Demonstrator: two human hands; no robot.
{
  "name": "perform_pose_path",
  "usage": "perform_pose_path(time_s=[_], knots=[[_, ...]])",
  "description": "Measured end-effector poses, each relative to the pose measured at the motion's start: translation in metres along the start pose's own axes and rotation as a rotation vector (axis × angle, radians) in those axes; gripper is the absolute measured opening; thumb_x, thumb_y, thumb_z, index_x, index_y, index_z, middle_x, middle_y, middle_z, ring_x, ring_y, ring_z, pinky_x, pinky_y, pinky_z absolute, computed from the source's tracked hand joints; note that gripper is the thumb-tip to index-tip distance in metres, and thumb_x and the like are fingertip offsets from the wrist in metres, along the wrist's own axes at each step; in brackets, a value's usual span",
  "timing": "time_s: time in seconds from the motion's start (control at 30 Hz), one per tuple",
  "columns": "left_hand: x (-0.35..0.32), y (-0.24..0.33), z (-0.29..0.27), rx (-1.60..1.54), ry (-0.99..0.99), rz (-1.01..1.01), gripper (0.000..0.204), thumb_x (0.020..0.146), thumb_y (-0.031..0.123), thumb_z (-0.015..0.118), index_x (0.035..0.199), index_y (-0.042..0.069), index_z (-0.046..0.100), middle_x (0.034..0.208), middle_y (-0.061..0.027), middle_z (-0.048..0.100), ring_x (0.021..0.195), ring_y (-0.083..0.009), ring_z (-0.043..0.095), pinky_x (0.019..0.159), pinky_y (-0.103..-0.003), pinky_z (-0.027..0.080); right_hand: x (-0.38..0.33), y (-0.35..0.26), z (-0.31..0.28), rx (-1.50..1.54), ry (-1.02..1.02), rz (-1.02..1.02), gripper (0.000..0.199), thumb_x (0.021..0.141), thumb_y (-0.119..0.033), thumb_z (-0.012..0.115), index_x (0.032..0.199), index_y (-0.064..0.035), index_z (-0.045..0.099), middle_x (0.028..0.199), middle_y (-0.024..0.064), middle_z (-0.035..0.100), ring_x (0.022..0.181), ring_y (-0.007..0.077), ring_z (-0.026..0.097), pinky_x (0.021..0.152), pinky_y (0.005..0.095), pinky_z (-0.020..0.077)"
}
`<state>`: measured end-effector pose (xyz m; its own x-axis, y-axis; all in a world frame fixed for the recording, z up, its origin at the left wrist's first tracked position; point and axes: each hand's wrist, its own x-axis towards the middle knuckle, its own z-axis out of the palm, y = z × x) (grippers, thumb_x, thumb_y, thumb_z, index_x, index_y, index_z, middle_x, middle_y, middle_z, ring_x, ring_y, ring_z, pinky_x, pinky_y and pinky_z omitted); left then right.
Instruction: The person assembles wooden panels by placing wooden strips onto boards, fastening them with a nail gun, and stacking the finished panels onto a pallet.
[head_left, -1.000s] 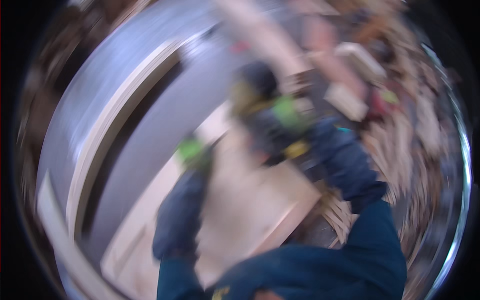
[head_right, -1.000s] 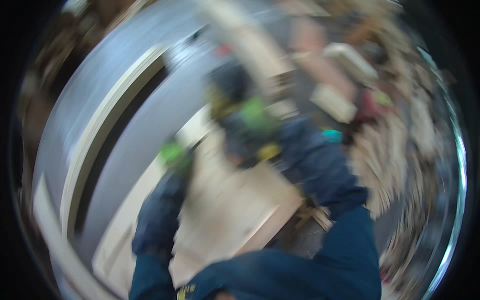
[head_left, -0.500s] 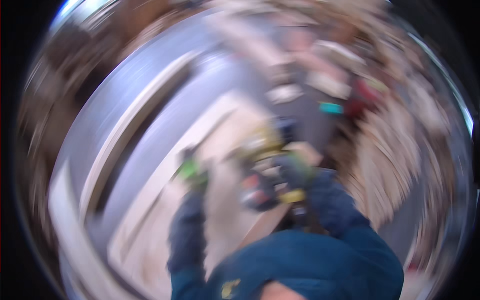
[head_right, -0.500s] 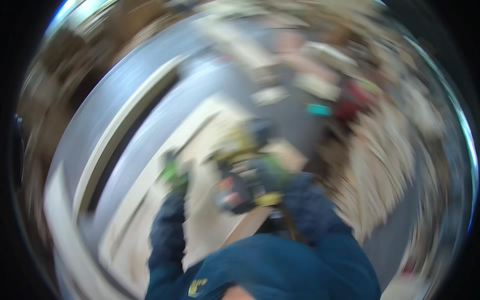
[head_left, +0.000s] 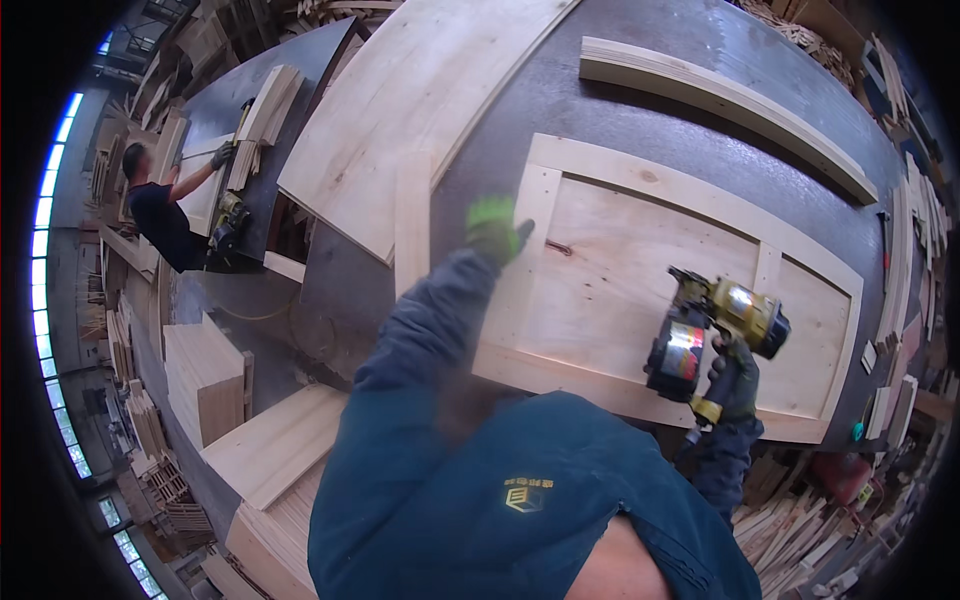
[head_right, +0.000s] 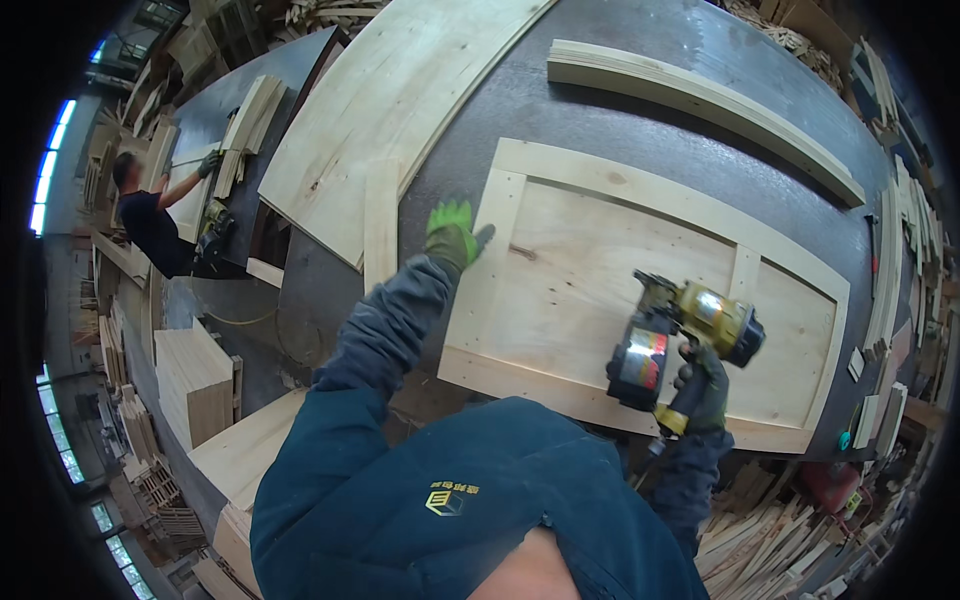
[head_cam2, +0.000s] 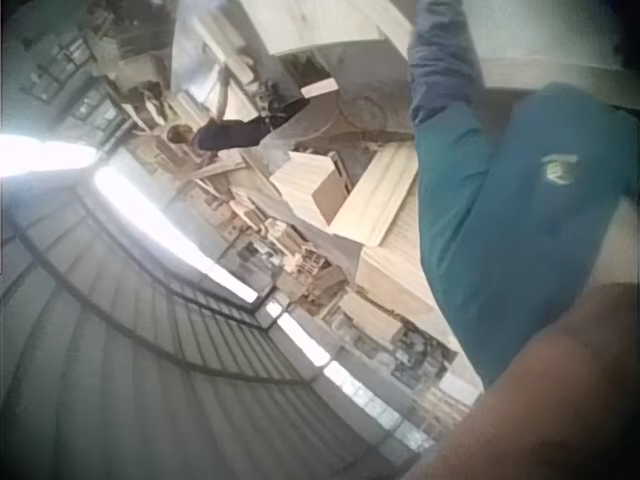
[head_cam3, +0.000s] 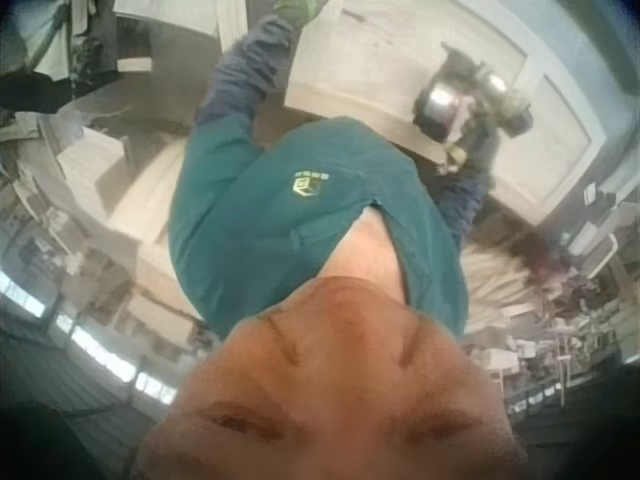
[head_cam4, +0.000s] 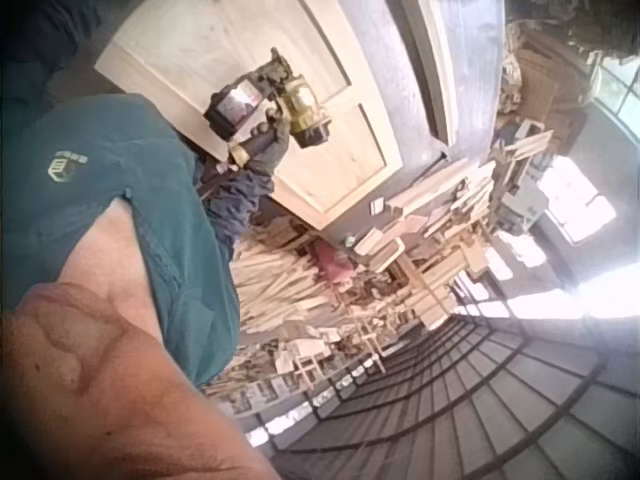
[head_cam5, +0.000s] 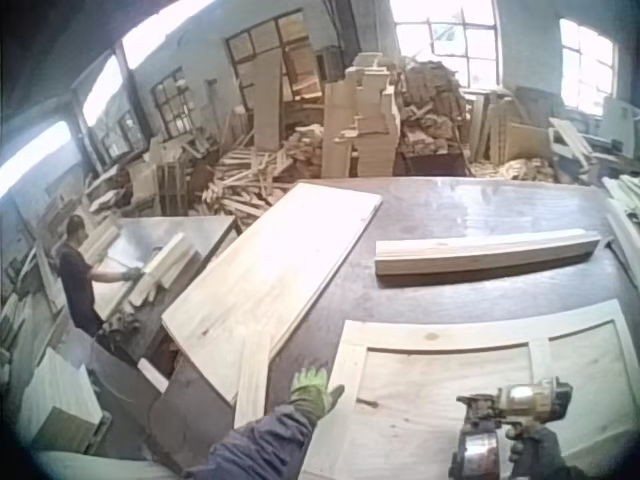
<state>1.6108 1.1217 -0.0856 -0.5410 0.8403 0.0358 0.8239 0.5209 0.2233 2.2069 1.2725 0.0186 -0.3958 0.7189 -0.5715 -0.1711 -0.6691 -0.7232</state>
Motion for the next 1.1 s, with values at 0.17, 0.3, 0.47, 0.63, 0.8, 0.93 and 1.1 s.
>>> perform_pose_path(time_s=[0.17, 0.3, 0.47, 0.63, 0.8, 0.93, 1.1], knots=[[0.106, -0.063, -0.033, -0.042, -0.137, 0.111, 0.111, 0.098, 0.065, 0.094, 0.184, 0.008, 0.054, 0.189, -0.0276, 0.052, 0.174, -0.0544, 0.048, 0.144, -0.063, 0.038, 0.079, 0.028, 0.083, 0.028, -0.12, 0.094, 0.037, 0.123, -0.034, 0.077, 0.147, -0.0064, 0.072, 0.126, 0.0068, 0.08, 0.08, 0.0101, 0.072, 0.066, 0.0294, 0.0663], [0.18, -0.041, -0.05, -0.032, -0.354, 0.332, 0.142, 0.084, 0.071, 0.103, 0.194, 0.01, 0.037, 0.201, -0.0263, 0.033, 0.181, -0.0556, 0.037, 0.149, -0.063, 0.03, 0.092, 0.021, 0.136, -0.037, -0.091, 0.141, 0.041, 0.123, -0.036, 0.078, 0.148, -0.0039, 0.071, 0.126, 0.0077, 0.082, 0.079, 0.0114, 0.075, 0.064, 0.0314, 0.0678], [0.229, -0.032, -0.03, -0.014, -0.498, 0.514, 0.156, 0.074, 0.076, 0.107, 0.193, 0.005, 0.036, 0.206, -0.0266, 0.019, 0.191, -0.0515, 0.009, 0.155, -0.065, 0.014, 0.084, -0.033, 0.239, -0.485, 0.041, 0.046, 0.04, 0.117, -0.034, 0.082, 0.139, -0.0015, 0.079, 0.12, 0.0041, 0.082, 0.077, 0.0114, 0.075, 0.063, 0.0325, 0.0658], [0.24, -0.038, -0.001, -0.157, -0.502, 0.549, 0.158, 0.068, 0.077, 0.109, 0.193, 0.009, 0.039, 0.205, -0.0261, 0.02, 0.191, -0.0518, 0.01, 0.153, -0.07, 0.016, 0.105, -0.069, 0.331, -0.555, 0.08, -0.071, 0.032, 0.114, -0.03, 0.086, 0.129, -0.0018, 0.085, 0.096, 0.0033, 0.081, 0.078, 0.0103, 0.077, 0.068, 0.0292, 0.0631], [0.244, -0.038, 0.012, -0.262, -0.402, 0.563, 0.163, 0.059, 0.077, 0.112, 0.191, 0.012, 0.042, 0.204, -0.0253, 0.024, 0.191, -0.052, 0.011, 0.152, -0.073, 0.017, 0.135, -0.089, 0.389, -0.815, 0.073, -0.069, 0.038, 0.11, -0.029, 0.087, 0.131, 0.0023, 0.085, 0.094, 0.0049, 0.082, 0.076, 0.0121, 0.077, 0.07, 0.0318, 0.0633], [0.245, -0.035, 0.014, -0.284, -0.403, 0.555, 0.162, 0.058, 0.077, 0.112, 0.19, 0.012, 0.045, 0.203, -0.024, 0.029, 0.191, -0.0515, 0.012, 0.152, -0.074, 0.017, 0.145, -0.088, 0.4, -0.896, 0.063, -0.03, 0.038, 0.11, -0.028, 0.086, 0.131, 0.0033, 0.084, 0.095, 0.0056, 0.082, 0.076, 0.0116, 0.076, 0.07, 0.0333, 0.0636], [0.244, -0.031, 0.022, -0.325, -0.393, 0.569, 0.159, 0.058, 0.076, 0.113, 0.189, 0.013, 0.048, 0.202, -0.0212, 0.033, 0.19, -0.0505, 0.014, 0.151, -0.074, 0.018, 0.155, -0.072, 0.412, -0.963, 0.065, -0.062, 0.037, 0.109, -0.029, 0.086, 0.128, 0.0027, 0.084, 0.091, 0.0043, 0.079, 0.073, 0.0117, 0.074, 0.068, 0.033, 0.0621]])
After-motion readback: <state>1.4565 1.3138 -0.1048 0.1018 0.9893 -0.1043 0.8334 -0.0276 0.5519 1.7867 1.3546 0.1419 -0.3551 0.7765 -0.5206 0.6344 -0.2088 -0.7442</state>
